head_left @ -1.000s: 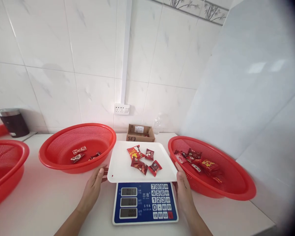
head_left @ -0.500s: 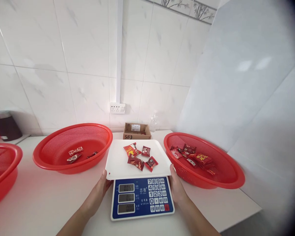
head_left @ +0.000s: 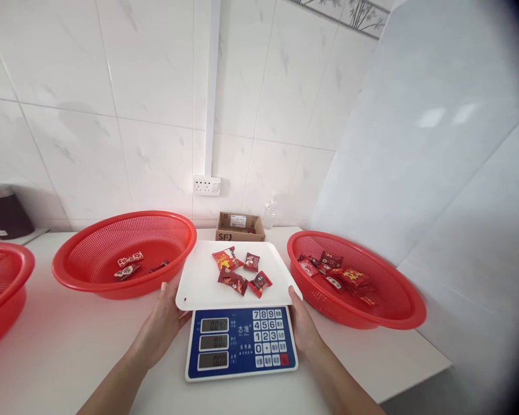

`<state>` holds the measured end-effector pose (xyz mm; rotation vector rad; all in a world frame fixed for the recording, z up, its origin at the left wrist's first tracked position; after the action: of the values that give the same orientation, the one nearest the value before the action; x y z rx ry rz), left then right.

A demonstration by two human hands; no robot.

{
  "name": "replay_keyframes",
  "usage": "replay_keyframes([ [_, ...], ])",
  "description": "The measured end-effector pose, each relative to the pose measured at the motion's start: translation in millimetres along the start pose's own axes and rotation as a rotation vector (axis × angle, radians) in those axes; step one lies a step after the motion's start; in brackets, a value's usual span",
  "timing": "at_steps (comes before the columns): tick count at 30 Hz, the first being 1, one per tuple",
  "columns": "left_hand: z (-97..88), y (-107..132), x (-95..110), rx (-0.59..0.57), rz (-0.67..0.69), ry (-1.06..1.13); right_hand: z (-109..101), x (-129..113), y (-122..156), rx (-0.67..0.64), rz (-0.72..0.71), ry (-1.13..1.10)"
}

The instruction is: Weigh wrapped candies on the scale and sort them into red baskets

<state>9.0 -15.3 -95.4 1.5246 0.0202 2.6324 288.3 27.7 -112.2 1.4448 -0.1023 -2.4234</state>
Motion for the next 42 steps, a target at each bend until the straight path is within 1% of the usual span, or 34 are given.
replay_keyframes([
  [1,2.1,0.4,0.5,0.012,-0.017,0.006,-0.9,0.3,-0.4,-0.002,0.008,-0.002],
  [4,1.8,-0.1,5.8,0.126,-0.022,-0.004,-2.5,1.3,-1.1,0.013,0.040,-0.021],
  [9,-8.4,0.4,23.0,0.220,0.140,-0.027,-2.1,-0.9,-0.8,0.019,0.041,-0.028],
  [12,-13.4,1.8,32.7,0.296,0.188,0.026,-2.6,-3.2,-1.0,0.037,0.015,-0.016],
  [14,-15.3,1.7,35.7,0.333,0.206,0.045,-3.5,-3.7,-1.6,0.036,0.000,-0.006],
  [16,-15.6,0.9,34.2,0.346,0.197,0.038,-4.9,-3.4,-2.8,0.027,-0.001,0.004],
  [19,-12.5,-0.3,25.0,0.319,0.119,0.016,-8.5,-3.1,-5.9,0.024,-0.001,0.016],
  [22,-7.6,-0.7,15.3,0.285,0.038,-0.003,-12.7,-7.4,-10.7,0.007,-0.071,0.020],
  [24,-6.0,-1.4,12.4,0.272,0.020,-0.014,-14.8,-12.7,-14.1,-0.018,-0.103,0.042],
  [27,-7.7,-3.4,13.7,0.285,0.034,-0.022,-17.4,-21.2,-17.1,-0.033,-0.123,0.140],
  [29,-10.5,-4.9,16.7,0.315,0.061,-0.022,-20.8,-25.9,-16.8,0.006,-0.176,0.202],
  [33,-14.1,-6.0,20.8,0.380,0.109,-0.020,-30.5,-32.3,-13.5,0.156,-0.276,0.274],
  [35,-14.3,-6.0,20.3,0.413,0.122,-0.035,-32.0,-35.7,-12.0,0.193,-0.288,0.387],
  [36,-14.3,-6.2,19.5,0.426,0.127,-0.046,-31.0,-38.0,-11.2,0.204,-0.295,0.481],
  [38,-15.0,-7.4,17.7,0.442,0.136,-0.067,-26.3,-43.9,-8.5,0.233,-0.335,0.724],
  [40,-17.5,-9.6,16.3,0.457,0.145,-0.074,-19.8,-52.1,-4.5,0.273,-0.406,0.980],
  [42,-22.1,-12.5,15.6,0.475,0.145,-0.064,-14.2,-62.9,0.6,0.300,-0.467,1.176],
])
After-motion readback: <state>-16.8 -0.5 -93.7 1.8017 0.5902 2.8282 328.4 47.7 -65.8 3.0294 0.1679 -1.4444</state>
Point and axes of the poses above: each hand's wrist, its own y-axis away from the middle knuckle, its own z-axis out of the palm, x = y × z, the point moved 1 cm from there along -y, towards the middle knuckle, and after that the axes turned 6 degrees about y, right-handed, at the moved point
